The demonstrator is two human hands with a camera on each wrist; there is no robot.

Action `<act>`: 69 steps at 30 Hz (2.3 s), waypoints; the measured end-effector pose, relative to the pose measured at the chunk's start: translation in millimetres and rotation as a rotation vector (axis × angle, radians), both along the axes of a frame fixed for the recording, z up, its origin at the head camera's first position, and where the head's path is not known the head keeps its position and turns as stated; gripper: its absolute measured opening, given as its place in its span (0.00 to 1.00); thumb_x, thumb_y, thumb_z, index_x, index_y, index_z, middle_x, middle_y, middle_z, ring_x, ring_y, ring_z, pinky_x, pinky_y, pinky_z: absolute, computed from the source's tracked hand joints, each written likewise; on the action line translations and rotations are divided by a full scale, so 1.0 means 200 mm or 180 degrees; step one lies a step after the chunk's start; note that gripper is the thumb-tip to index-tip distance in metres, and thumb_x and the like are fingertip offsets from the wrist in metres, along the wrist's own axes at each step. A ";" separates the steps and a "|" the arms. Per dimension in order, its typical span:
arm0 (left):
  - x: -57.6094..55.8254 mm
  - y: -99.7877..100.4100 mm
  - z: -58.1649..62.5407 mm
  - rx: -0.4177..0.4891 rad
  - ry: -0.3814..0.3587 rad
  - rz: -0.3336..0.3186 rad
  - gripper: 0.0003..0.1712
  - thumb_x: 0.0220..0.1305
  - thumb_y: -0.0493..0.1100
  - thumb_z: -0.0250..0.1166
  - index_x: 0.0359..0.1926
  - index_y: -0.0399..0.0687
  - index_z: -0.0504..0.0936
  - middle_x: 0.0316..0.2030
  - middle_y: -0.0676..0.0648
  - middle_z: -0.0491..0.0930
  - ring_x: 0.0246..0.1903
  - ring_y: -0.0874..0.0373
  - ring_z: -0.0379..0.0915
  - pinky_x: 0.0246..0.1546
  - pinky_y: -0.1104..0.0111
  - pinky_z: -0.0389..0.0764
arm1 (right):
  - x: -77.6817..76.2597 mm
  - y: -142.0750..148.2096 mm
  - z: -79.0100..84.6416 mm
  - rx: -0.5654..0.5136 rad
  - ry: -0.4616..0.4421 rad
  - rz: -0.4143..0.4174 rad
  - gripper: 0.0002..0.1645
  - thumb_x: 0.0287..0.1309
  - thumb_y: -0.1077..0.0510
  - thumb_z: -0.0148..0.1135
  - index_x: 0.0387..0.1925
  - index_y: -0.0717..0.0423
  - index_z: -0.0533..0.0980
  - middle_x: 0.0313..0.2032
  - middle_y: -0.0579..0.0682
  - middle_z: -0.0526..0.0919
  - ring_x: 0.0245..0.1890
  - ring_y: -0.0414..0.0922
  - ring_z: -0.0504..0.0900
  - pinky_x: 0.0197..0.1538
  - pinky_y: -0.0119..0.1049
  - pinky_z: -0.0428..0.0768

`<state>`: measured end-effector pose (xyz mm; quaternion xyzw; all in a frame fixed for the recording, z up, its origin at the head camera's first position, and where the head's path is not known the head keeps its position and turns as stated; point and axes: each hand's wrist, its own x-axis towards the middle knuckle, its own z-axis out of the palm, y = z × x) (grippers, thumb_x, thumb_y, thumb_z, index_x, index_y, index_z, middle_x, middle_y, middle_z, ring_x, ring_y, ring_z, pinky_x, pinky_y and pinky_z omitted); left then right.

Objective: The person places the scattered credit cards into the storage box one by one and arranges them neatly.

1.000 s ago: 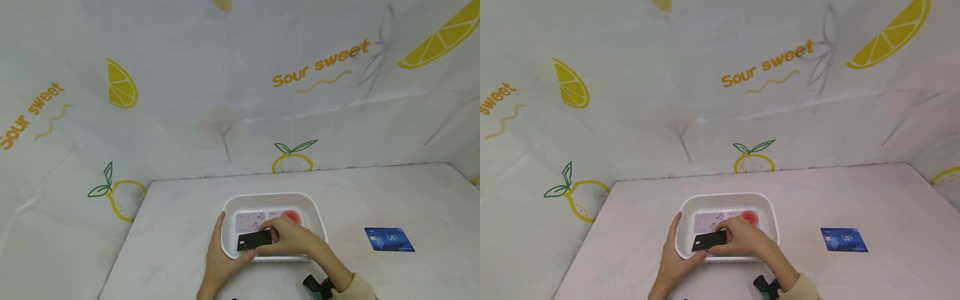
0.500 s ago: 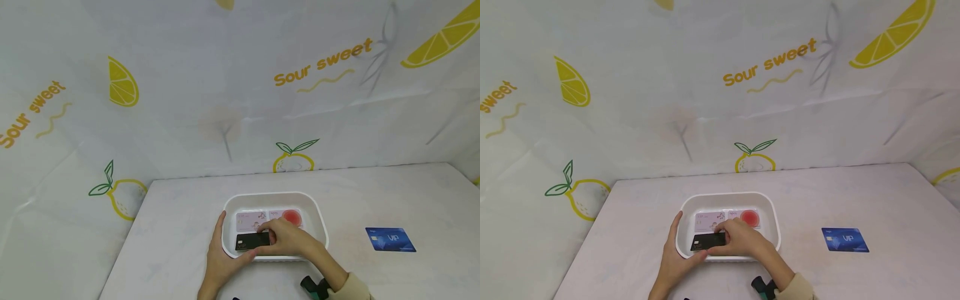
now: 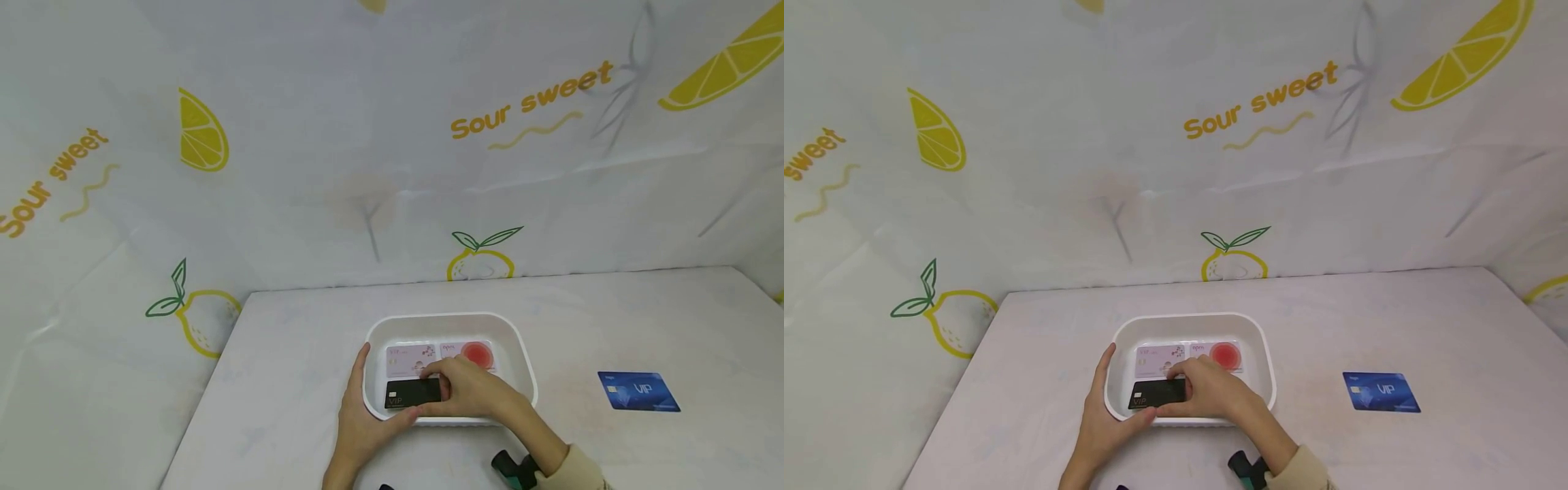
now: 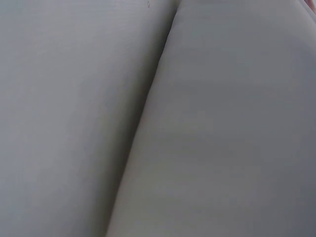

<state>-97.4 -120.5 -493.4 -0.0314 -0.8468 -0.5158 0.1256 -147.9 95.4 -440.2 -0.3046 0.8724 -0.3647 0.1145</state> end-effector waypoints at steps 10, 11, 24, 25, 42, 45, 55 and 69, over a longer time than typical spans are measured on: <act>0.00 0.00 0.01 0.0084 -0.0096 -0.0057 0.71 0.35 0.58 0.85 0.80 0.66 0.54 0.69 0.45 0.73 0.59 0.54 0.75 0.54 0.60 0.78 | 0.00 0.01 0.00 0.0005 0.0008 0.0014 0.37 0.49 0.39 0.79 0.51 0.62 0.84 0.18 0.39 0.75 0.19 0.27 0.67 0.24 0.25 0.68; 0.00 0.00 0.01 0.0085 -0.0083 -0.0067 0.71 0.35 0.58 0.85 0.80 0.66 0.54 0.69 0.45 0.73 0.58 0.53 0.75 0.54 0.61 0.78 | 0.00 0.01 0.00 0.0004 0.0015 0.0011 0.37 0.49 0.39 0.79 0.51 0.62 0.84 0.19 0.40 0.75 0.19 0.27 0.66 0.24 0.25 0.67; 0.00 0.00 0.01 0.0150 -0.0036 -0.0090 0.70 0.35 0.56 0.85 0.80 0.64 0.55 0.68 0.43 0.75 0.57 0.52 0.76 0.53 0.65 0.79 | 0.00 0.00 -0.02 0.0012 0.0214 -0.0063 0.32 0.48 0.42 0.80 0.48 0.59 0.85 0.27 0.42 0.75 0.25 0.29 0.63 0.29 0.25 0.67; 0.00 0.00 0.01 0.0142 -0.0037 -0.0083 0.70 0.35 0.56 0.85 0.80 0.64 0.55 0.68 0.44 0.75 0.57 0.52 0.76 0.54 0.65 0.79 | 0.00 0.00 -0.02 0.0010 0.0230 -0.0066 0.31 0.49 0.42 0.80 0.48 0.58 0.85 0.28 0.42 0.75 0.26 0.28 0.63 0.30 0.25 0.67; 0.00 0.00 0.00 0.0136 -0.0024 -0.0086 0.71 0.35 0.56 0.85 0.80 0.65 0.55 0.68 0.43 0.74 0.57 0.51 0.76 0.52 0.64 0.79 | 0.02 0.04 0.04 -0.0004 0.0215 -0.0195 0.26 0.53 0.47 0.78 0.51 0.55 0.84 0.29 0.42 0.75 0.26 0.32 0.70 0.30 0.26 0.71; 0.00 0.00 0.00 0.0139 -0.0026 -0.0085 0.71 0.35 0.56 0.85 0.80 0.65 0.55 0.67 0.43 0.75 0.56 0.52 0.76 0.51 0.65 0.79 | 0.02 0.06 0.06 -0.0058 0.0180 -0.0192 0.25 0.53 0.47 0.78 0.50 0.55 0.84 0.28 0.42 0.75 0.25 0.31 0.69 0.29 0.25 0.71; 0.00 0.00 0.00 0.0213 -0.0013 -0.0116 0.71 0.34 0.55 0.85 0.80 0.64 0.55 0.65 0.43 0.77 0.55 0.53 0.77 0.51 0.66 0.80 | 0.01 0.11 0.09 -0.0206 0.0173 -0.0125 0.22 0.54 0.51 0.77 0.47 0.58 0.84 0.26 0.44 0.77 0.21 0.28 0.69 0.31 0.26 0.74; 0.00 0.00 0.01 0.0177 -0.0055 -0.0054 0.71 0.34 0.55 0.85 0.79 0.66 0.56 0.65 0.45 0.78 0.55 0.53 0.77 0.52 0.65 0.80 | 0.03 0.25 0.14 -0.0168 0.0133 -0.0244 0.25 0.55 0.46 0.76 0.51 0.55 0.84 0.27 0.45 0.74 0.26 0.31 0.69 0.31 0.26 0.72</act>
